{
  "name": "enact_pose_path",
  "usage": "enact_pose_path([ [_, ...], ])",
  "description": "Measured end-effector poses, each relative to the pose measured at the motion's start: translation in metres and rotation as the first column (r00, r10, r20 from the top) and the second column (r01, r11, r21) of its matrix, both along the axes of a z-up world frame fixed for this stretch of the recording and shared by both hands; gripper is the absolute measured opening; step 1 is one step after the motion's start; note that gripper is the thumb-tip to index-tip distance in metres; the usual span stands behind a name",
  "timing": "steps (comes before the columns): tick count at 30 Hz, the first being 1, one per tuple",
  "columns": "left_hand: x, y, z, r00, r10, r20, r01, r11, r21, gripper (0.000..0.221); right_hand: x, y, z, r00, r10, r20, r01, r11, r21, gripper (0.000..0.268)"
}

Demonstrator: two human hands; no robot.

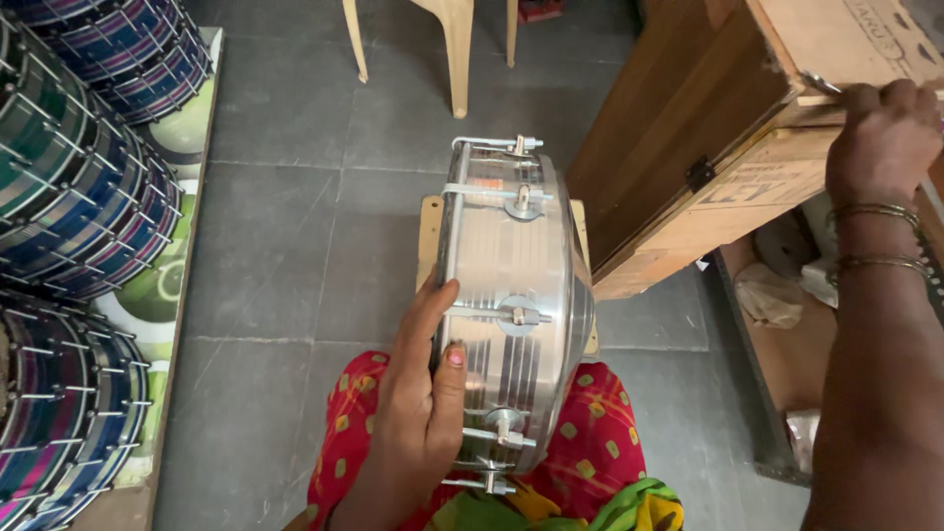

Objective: The person is tightening several screws around the rim of a metal drum using a wrench, turning the drum over on their lap to reach different points.

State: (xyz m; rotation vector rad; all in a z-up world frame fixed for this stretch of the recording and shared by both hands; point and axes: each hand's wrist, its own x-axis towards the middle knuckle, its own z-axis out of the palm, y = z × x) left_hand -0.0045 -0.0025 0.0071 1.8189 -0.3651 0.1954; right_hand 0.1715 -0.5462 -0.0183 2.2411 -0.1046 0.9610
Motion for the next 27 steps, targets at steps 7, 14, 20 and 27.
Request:
enact_pose_path([
  [7, 0.004, 0.0, 0.002, 0.997, -0.055, 0.059, 0.058, 0.997, -0.053, 0.045, -0.023, 0.033, 0.02, 0.924, 0.28, 0.261, -0.318, 0.183, 0.93, 0.009],
  [14, 0.019, 0.006, 0.005, 0.997, 0.03, 0.072, -0.027, 0.999, -0.043, 0.045, -0.078, 0.123, 0.045, 0.754, 0.269, 0.6, -0.216, -0.761, 0.612, 0.009],
  [20, 0.028, 0.005, 0.005, 0.997, 0.021, 0.07, -0.014, 0.995, -0.096, 0.046, -0.116, 0.2, 0.053, 0.714, 0.291, 0.637, -0.188, -0.797, 0.574, 0.016],
  [27, 0.018, 0.005, 0.005, 0.988, -0.008, 0.151, 0.023, 0.995, -0.101, 0.045, -0.159, 0.284, 0.06, 0.568, 0.322, 0.758, -0.294, -0.78, 0.552, 0.029],
])
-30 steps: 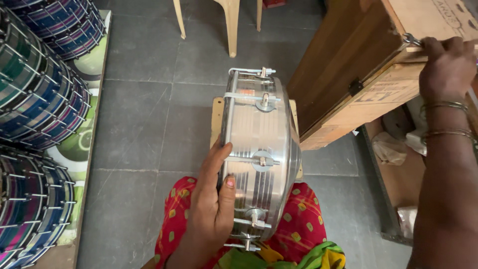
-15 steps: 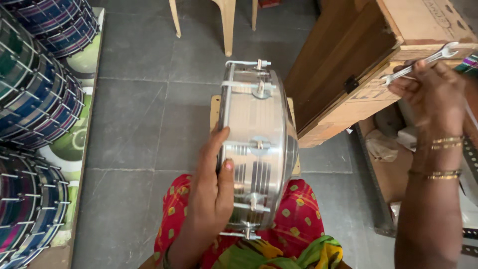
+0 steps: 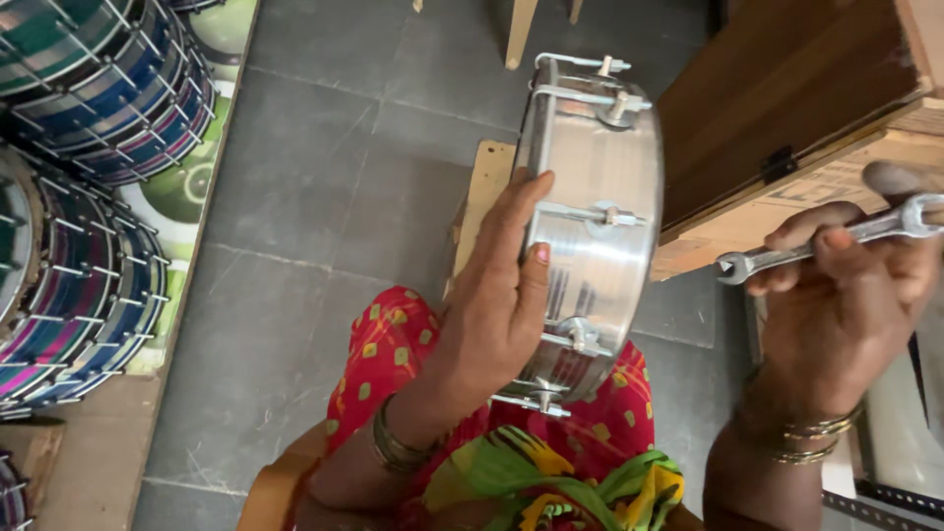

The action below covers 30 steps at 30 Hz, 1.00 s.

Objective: The person is tightening several screws around the rim of a metal drum using a wrench, turning the drum over on their lap to reach different points.

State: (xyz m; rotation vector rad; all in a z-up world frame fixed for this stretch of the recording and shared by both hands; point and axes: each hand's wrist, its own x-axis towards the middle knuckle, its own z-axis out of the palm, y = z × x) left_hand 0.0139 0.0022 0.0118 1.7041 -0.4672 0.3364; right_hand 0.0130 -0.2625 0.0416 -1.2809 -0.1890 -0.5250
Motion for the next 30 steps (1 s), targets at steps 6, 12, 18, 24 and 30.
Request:
enact_pose_path([
  [6, -0.012, -0.006, -0.003, 0.999, -0.025, 0.032, 0.025, 1.0, 0.007, 0.043, -0.019, 0.007, -0.004, 0.986, -0.064, 0.152, 0.09, 0.982, -0.166, 0.027],
  [12, -0.019, -0.007, -0.006, 0.999, -0.038, 0.016, 0.038, 0.999, 0.016, 0.043, -0.037, 0.024, -0.005, 0.946, -0.128, 0.299, 0.207, 0.946, -0.249, 0.024],
  [18, -0.032, -0.014, -0.008, 0.994, -0.109, 0.015, 0.109, 0.993, 0.04, 0.045, -0.026, 0.025, -0.023, 0.775, -0.135, 0.618, 0.428, 0.831, -0.355, 0.025],
  [24, -0.038, -0.016, -0.012, 0.985, -0.165, 0.05, 0.164, 0.986, 0.023, 0.048, -0.081, -0.026, -0.087, 0.89, -0.209, 0.405, 0.323, 0.917, -0.236, 0.032],
  [30, -0.039, -0.015, -0.011, 0.979, -0.202, 0.031, 0.2, 0.979, 0.045, 0.051, -0.084, -0.046, -0.069, 0.836, 0.044, 0.547, 0.428, 0.571, -0.7, 0.041],
])
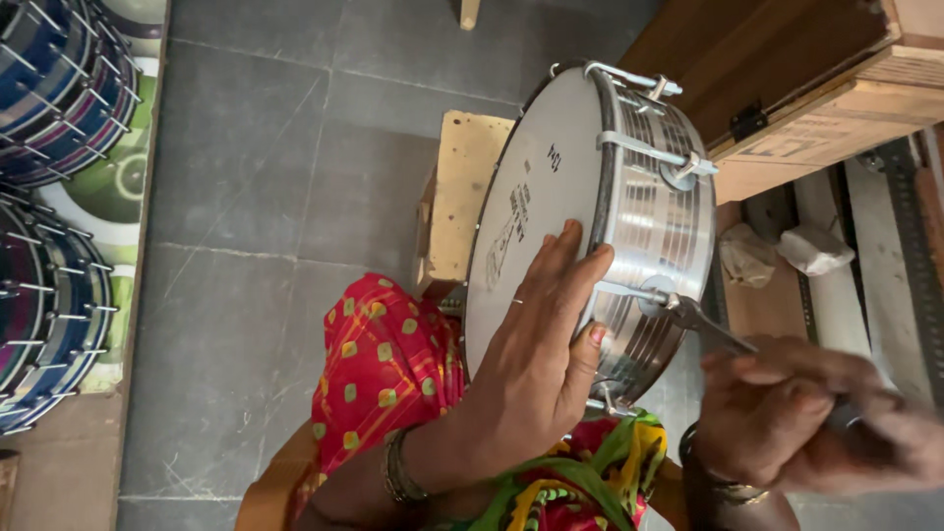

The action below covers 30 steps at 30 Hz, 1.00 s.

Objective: The person is tightening several screws around the rim of a metal drum using a wrench, turning the drum over on their lap to reach different points.

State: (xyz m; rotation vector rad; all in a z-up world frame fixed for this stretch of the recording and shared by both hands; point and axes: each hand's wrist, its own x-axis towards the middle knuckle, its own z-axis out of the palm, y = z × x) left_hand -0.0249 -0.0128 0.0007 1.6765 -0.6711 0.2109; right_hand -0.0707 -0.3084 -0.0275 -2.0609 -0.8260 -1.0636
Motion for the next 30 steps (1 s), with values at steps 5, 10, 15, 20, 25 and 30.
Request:
enact_pose_path([
  [5, 0.002, 0.0, -0.001, 1.0, -0.015, 0.001, 0.015, 1.0, -0.015, 0.055, 0.006, 0.056, 0.003, 0.999, -0.008, 0.053, -0.004, 0.975, 0.222, 0.034],
  [10, 0.0, -0.001, -0.002, 0.999, -0.013, 0.029, 0.013, 1.0, 0.004, 0.058, 0.026, 0.085, 0.055, 0.95, -0.265, -0.164, 0.301, 0.918, 0.26, 0.021],
  [15, -0.003, -0.002, 0.001, 0.998, 0.006, 0.062, -0.008, 0.999, 0.039, 0.059, 0.07, 0.099, 0.115, 0.709, 0.164, -0.686, 0.344, 0.769, 0.539, 0.022],
  [20, -0.005, -0.005, 0.002, 1.0, 0.01, 0.019, -0.011, 0.998, 0.061, 0.059, 0.062, 0.076, 0.101, 0.784, 0.327, -0.528, 0.127, 0.748, 0.652, 0.022],
  [25, -0.003, -0.004, 0.002, 1.0, 0.016, 0.02, -0.017, 0.998, 0.054, 0.06, 0.025, 0.059, 0.044, 0.999, 0.031, -0.022, -0.024, 0.961, 0.276, 0.022],
  [30, -0.005, -0.004, 0.003, 0.999, -0.02, -0.047, 0.022, 0.999, 0.04, 0.064, 0.014, 0.07, 0.025, 0.989, -0.095, 0.11, 0.085, 0.992, 0.091, 0.032],
])
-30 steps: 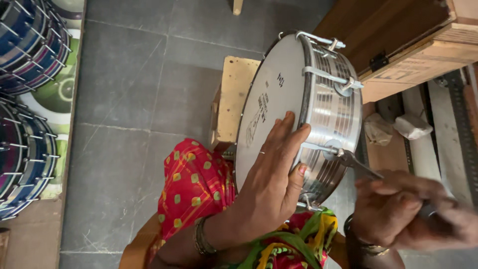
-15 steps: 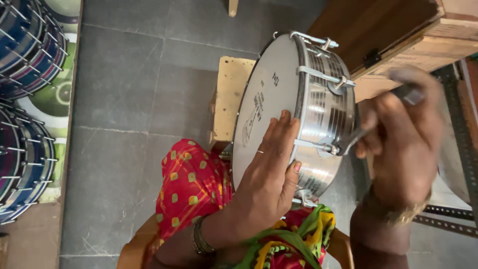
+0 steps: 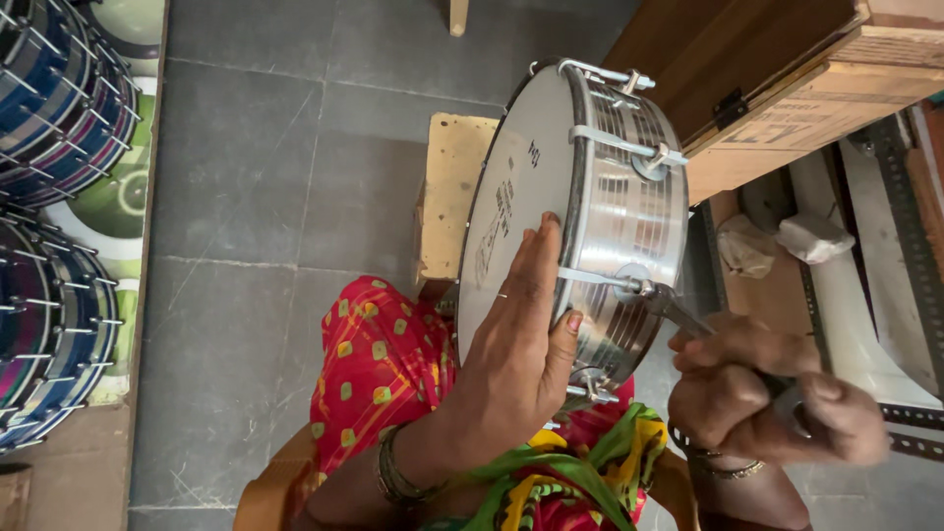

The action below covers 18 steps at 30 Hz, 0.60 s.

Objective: The person is tightening several screws around the rim of a metal drum using a wrench, turning the drum over on their lap to reach different points.

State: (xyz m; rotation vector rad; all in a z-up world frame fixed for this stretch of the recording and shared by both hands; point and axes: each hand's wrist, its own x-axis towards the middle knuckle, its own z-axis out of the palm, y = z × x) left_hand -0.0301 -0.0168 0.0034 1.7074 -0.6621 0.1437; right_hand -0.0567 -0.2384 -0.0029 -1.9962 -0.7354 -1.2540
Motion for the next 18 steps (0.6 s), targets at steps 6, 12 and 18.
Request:
enact_pose_path([
  [6, 0.002, 0.0, 0.0, 0.999, 0.035, -0.017, -0.035, 0.999, 0.004, 0.063, 0.023, 0.021, 0.048, 0.898, 0.005, -0.44, 0.172, 0.917, 0.361, 0.032],
  [12, 0.0, 0.001, -0.001, 0.999, 0.04, -0.03, -0.04, 0.999, -0.022, 0.064, 0.051, 0.031, 0.087, 0.662, 0.43, -0.614, 0.115, 0.751, 0.65, 0.031],
  [18, -0.002, -0.003, -0.003, 0.998, -0.04, -0.044, 0.038, 0.999, -0.033, 0.065, 0.007, -0.011, 0.033, 0.86, 0.389, -0.33, -0.102, 0.765, 0.636, 0.017],
])
